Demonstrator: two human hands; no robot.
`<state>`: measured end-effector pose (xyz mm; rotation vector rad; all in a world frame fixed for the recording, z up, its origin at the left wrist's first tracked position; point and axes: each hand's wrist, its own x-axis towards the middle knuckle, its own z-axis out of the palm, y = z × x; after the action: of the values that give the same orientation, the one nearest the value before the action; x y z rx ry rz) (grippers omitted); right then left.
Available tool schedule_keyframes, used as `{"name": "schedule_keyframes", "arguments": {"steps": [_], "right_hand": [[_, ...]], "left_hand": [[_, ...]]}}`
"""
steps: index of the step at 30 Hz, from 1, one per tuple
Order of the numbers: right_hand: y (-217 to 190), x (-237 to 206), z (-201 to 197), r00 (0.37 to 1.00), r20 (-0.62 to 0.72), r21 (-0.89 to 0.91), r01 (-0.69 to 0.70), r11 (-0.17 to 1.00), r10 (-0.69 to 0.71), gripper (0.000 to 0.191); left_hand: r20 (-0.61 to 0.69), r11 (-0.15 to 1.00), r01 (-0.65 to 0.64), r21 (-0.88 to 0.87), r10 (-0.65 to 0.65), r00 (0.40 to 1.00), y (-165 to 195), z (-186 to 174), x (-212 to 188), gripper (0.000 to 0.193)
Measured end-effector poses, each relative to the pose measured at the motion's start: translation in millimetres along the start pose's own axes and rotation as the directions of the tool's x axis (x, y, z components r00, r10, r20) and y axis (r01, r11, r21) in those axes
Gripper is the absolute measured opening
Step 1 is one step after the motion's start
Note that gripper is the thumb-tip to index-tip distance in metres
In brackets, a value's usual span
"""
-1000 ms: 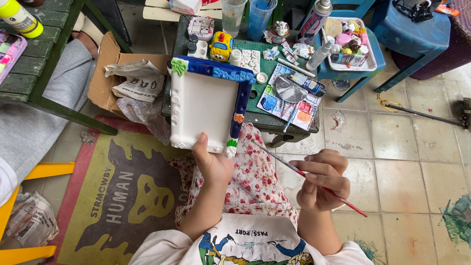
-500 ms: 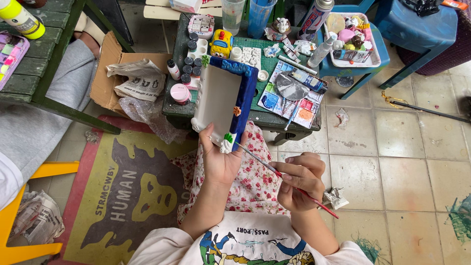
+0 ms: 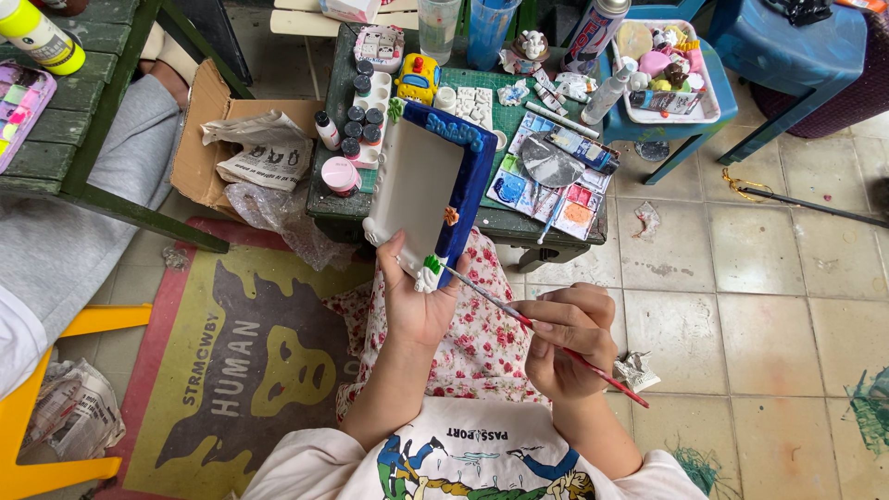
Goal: The person holds a white ceramic picture frame decorated with raised blue and green ornaments and paints its edges and decorative details with a small paintbrush, dipping the brush into paint containers on the table and rotating the frame to reach different sides.
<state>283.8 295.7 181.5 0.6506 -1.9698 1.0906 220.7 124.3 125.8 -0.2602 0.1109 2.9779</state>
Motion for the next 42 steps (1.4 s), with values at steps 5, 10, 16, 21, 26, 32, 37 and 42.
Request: {"name": "schedule_keyframes", "arguments": {"steps": [5,10,16,21,26,32,37,42], "right_hand": [[0.2,2.6,1.2,0.999,0.031,0.002,0.012,1.000,-0.012,0.012],[0.7,3.3,0.5,1.000,-0.002,0.025,0.019,1.000,-0.019,0.011],[3.0,3.7,0.8,1.000,-0.008,0.044,0.015,0.999,-0.014,0.010],[13.3,1.8,-0.6,0.975,-0.153,0.379,-0.093,0.921,0.162,0.007],[48.3,-1.6,-13.5,0.907,-0.224,0.649,-0.134,0.749,0.356,0.008],[126.7,-11.0,6.5,0.843,-0.190,0.504,-0.357,0.787,0.504,0.011],[187.2,-19.5,51.7,0.851,-0.066,0.324,-0.476,0.818,0.521,0.013],[224.6,-18.8,96.1,0.843,0.044,0.176,-0.535,0.826,0.536,0.014]], "left_hand": [[-0.008,1.000,-0.002,0.002,0.002,1.000,-0.5,0.7,-1.0,0.047],[-0.022,0.999,-0.032,0.035,0.033,0.999,-0.4,1.6,-1.8,0.049],[-0.045,0.998,-0.040,0.054,0.043,0.998,-0.2,1.1,-1.5,0.050],[-0.014,1.000,-0.015,0.012,0.016,1.000,2.5,-3.2,0.9,0.050],[0.006,0.999,0.017,-0.032,-0.017,1.000,14.9,-17.1,9.4,0.049],[-0.027,0.999,-0.012,0.033,0.013,1.000,36.8,-44.3,26.8,0.047],[-0.089,0.943,-0.167,0.289,0.200,0.976,54.3,-64.0,39.4,0.060],[-0.144,0.831,-0.211,0.515,0.326,0.934,77.3,-68.3,48.1,0.068]]}}
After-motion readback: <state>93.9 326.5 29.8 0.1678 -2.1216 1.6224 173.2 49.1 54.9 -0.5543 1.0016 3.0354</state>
